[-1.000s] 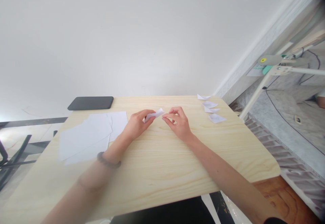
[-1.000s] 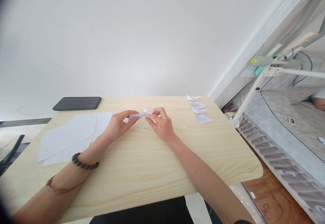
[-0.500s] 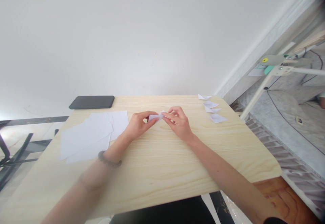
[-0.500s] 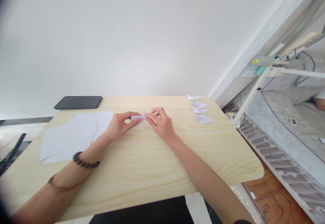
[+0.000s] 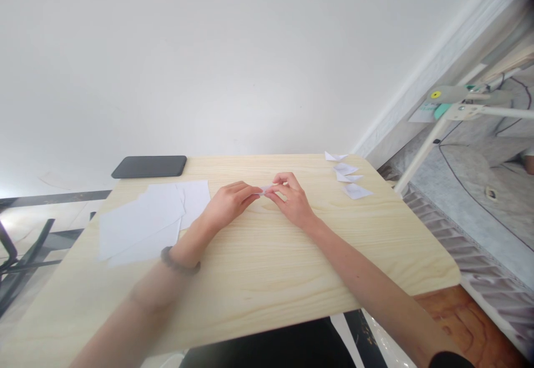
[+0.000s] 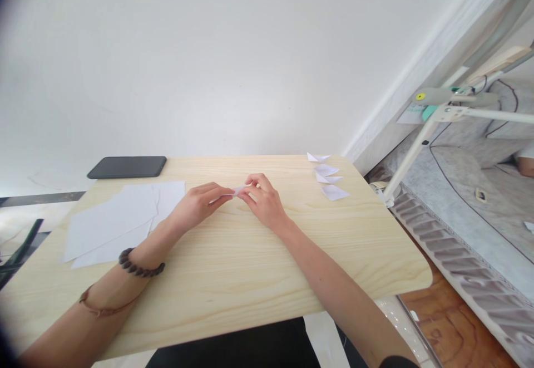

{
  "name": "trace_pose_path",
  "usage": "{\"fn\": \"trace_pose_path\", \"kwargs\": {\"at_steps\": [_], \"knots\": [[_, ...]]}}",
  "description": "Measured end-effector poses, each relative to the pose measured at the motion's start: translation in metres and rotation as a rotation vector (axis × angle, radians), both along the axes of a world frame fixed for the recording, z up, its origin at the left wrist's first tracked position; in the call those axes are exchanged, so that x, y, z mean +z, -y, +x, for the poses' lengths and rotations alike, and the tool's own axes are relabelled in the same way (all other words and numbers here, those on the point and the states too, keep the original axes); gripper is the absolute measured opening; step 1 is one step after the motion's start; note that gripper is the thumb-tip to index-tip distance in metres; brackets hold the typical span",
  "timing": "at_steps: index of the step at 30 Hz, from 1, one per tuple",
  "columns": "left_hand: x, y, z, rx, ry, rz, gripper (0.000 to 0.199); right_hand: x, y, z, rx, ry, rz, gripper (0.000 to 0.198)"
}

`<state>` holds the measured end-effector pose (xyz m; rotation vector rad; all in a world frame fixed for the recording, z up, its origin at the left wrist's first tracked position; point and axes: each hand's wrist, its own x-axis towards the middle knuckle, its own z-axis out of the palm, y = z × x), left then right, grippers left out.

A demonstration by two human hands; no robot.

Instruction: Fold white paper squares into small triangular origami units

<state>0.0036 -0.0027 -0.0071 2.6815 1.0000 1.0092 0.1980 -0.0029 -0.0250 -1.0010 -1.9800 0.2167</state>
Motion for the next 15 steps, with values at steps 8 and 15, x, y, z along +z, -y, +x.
{"fn": "trace_pose_path", "kwargs": {"at_steps": [8, 15], "knots": [[-0.0013, -0.0008, -0.0012, 0.026, -0.064, 0.034, 0.026, 0.0017, -0.002, 0.0011, 0.077, -0.136, -0.148, 0.017], [-0.0022, -0.0002, 0.0002, 0.096, -0.059, -0.015, 0.035, 0.0033, -0.0017, 0.0018, 0.063, -0.094, -0.123, 0.016]]}}
